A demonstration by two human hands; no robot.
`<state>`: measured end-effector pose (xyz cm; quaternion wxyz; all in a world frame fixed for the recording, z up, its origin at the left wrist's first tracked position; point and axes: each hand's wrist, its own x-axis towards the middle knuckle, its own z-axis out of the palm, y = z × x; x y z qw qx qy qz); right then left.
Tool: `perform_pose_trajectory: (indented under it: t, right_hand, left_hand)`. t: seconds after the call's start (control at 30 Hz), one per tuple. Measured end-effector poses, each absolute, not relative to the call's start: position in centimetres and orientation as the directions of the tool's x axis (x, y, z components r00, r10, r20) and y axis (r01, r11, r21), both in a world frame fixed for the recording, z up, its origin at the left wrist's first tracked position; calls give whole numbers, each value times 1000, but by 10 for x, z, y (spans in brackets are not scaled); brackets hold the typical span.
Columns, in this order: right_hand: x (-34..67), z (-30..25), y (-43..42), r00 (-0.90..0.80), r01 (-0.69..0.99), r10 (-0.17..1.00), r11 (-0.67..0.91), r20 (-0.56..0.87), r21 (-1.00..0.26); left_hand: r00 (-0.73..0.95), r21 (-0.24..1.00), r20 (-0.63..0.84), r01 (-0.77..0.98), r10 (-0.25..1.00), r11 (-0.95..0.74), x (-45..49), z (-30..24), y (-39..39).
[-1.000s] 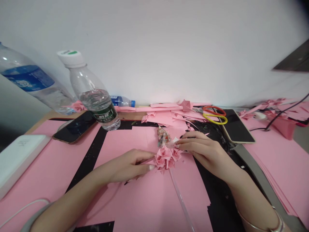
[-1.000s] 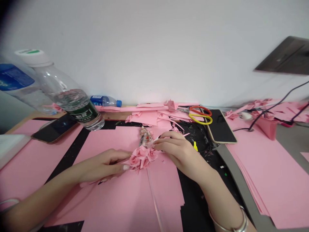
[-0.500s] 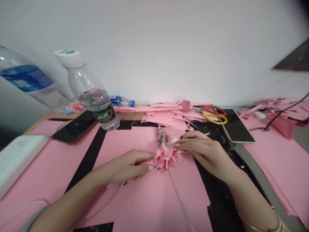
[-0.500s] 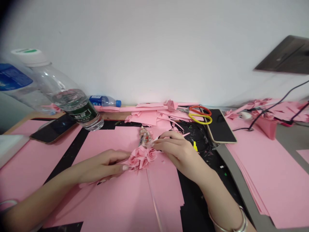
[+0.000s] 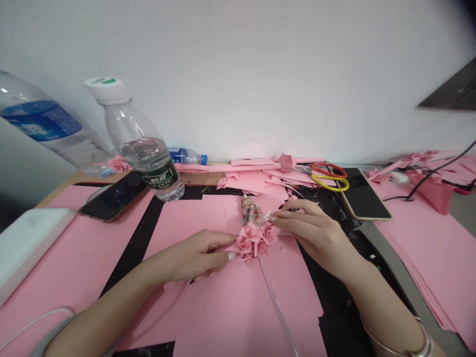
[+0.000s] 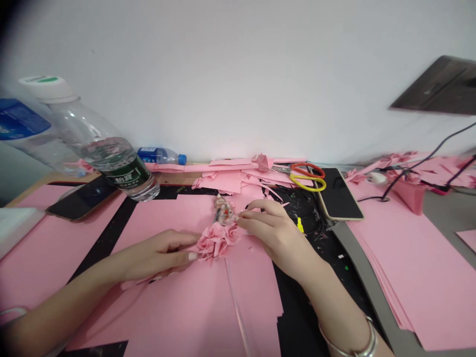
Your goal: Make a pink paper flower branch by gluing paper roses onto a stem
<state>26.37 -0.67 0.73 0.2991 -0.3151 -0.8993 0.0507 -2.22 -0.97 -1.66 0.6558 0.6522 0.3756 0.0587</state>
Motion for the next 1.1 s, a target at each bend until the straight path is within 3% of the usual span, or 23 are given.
perform_pose_trajectory:
  t: [0.13, 0.33, 0.63, 1.1]
  right_hand:
    - [264, 11, -6, -587, 523, 614, 785, 528, -331]
    - [266, 9, -4, -647, 487, 621, 783, 442, -387]
    - [264, 5, -5, -614, 551, 598, 792, 516, -262]
    - [262, 7, -7, -622, 530, 554, 818, 554, -222]
  left_hand:
    - [711, 900, -418, 409, 565, 151, -21, -15, -10]
    - [720, 903, -407, 411, 562, 128, -21, -13, -10]
    - [718, 908, -387, 407, 579, 102, -22, -17, -11]
    - [736, 921, -363, 375, 572, 101, -22, -17, -10]
